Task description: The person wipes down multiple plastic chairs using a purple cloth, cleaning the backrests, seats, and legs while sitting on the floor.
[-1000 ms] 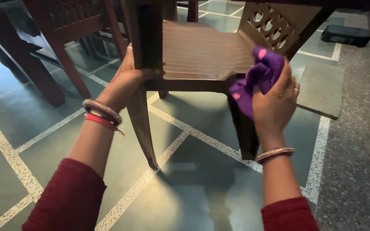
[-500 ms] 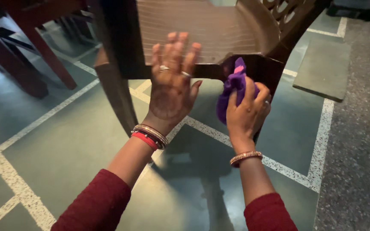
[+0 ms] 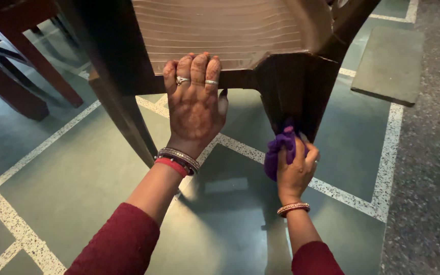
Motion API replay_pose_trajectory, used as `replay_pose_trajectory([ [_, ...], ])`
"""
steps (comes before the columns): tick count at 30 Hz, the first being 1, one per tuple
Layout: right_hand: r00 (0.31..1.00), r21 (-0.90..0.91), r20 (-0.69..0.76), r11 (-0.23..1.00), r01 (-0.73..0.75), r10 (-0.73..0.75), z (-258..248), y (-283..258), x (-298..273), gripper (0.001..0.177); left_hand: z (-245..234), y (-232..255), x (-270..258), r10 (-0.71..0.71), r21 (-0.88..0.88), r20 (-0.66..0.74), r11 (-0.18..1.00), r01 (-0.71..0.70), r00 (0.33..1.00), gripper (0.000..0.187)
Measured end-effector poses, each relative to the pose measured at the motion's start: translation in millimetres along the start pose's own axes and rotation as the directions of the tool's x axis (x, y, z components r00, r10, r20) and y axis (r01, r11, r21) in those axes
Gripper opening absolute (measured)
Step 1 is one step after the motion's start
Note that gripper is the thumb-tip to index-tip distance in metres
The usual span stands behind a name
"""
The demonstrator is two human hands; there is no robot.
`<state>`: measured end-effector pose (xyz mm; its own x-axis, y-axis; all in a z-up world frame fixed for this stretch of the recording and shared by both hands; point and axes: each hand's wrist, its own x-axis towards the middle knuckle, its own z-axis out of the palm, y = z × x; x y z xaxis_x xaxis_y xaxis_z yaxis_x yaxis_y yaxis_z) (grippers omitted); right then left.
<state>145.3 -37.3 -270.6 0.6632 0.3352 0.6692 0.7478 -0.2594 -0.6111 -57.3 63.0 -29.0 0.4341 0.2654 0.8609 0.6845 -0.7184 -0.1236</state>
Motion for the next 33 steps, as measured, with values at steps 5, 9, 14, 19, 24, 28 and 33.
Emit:
replay_pose_trajectory([
  [5,0.883,-0.264,0.307,0.923,-0.279,0.355,1,51,-14,0.056,-13,3,4,-0.001,-0.051,0.031,0.999,0.003,1.000,0.060],
  [9,0.771,-0.304,0.413,0.871,-0.385,0.485,-11,8,38,0.059,-15,1,1,-0.004,-0.059,0.040,0.998,0.006,0.999,0.061],
  [14,0.956,0.634,0.216,0.716,-0.292,0.199,-60,-157,102,0.053,-3,1,-2,-0.024,-0.054,-0.042,0.998,0.022,0.999,0.052],
  [19,0.916,0.246,-0.213,0.889,0.387,-0.339,-79,-215,147,0.054,4,1,-2,-0.003,0.021,-0.047,1.000,0.004,0.999,0.045],
  [24,0.913,-0.012,-0.197,0.932,0.362,-0.357,-47,-167,116,0.068,4,2,-2,0.000,-0.037,-0.076,0.999,-0.003,0.997,0.049],
  [28,0.949,-0.031,-0.096,0.954,0.297,-0.299,-33,-111,60,0.060,7,2,-2,-0.006,-0.036,-0.072,0.999,0.004,0.997,0.051],
  [33,0.951,-0.077,-0.024,0.949,0.304,-0.307,-23,-58,23,0.062,6,0,-2,0.002,-0.038,-0.076,0.999,-0.005,0.997,0.051],
])
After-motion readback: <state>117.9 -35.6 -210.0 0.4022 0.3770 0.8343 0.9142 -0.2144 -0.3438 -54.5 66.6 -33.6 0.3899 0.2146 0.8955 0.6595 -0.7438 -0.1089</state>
